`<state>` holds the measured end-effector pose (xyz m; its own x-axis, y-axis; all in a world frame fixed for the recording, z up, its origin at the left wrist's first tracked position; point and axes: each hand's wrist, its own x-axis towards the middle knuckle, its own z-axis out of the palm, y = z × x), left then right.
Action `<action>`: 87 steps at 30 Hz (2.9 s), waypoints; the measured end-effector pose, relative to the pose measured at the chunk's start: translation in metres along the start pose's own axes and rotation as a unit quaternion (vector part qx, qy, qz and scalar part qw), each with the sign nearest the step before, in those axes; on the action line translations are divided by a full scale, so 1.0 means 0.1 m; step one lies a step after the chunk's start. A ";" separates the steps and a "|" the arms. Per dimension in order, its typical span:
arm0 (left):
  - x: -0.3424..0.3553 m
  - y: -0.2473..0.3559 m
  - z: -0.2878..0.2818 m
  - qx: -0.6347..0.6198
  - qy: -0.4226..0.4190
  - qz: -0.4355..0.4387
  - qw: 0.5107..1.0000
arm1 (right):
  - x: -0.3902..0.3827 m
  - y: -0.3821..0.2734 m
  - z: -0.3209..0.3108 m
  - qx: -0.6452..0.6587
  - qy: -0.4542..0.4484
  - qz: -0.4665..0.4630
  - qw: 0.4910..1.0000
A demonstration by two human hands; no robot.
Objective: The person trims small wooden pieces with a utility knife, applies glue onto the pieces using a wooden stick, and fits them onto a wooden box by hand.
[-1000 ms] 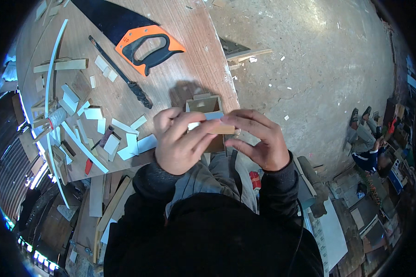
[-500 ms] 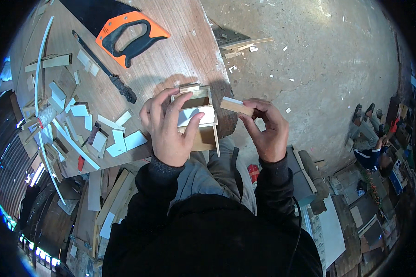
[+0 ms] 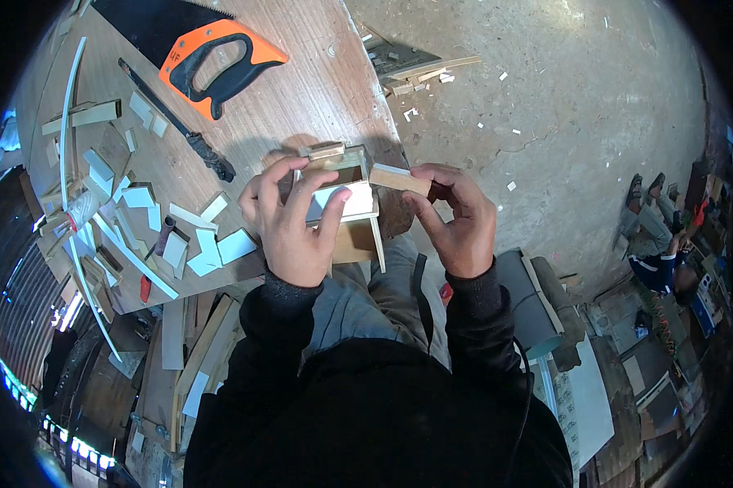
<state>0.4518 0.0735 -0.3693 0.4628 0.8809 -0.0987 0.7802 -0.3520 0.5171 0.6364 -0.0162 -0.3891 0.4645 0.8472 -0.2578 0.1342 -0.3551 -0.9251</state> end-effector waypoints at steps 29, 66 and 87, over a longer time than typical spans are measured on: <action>-0.05 0.00 0.05 -0.022 -0.005 -0.025 0.999 | 0.00 -0.05 -0.07 -0.041 -0.043 -0.021 0.998; -0.04 0.00 -0.02 0.001 0.050 -0.004 0.999 | -0.08 0.28 -0.43 0.194 -0.016 0.207 0.959; -0.89 -0.65 -0.66 -0.287 0.079 -0.182 0.937 | 0.97 -0.19 0.43 -0.090 -0.042 0.064 0.993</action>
<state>0.3322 0.0384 -0.3374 0.1052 0.9615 -0.2538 0.4985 0.1698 0.8501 0.6416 0.0899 -0.4087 0.4140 0.8184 -0.3986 0.2378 -0.5199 -0.8204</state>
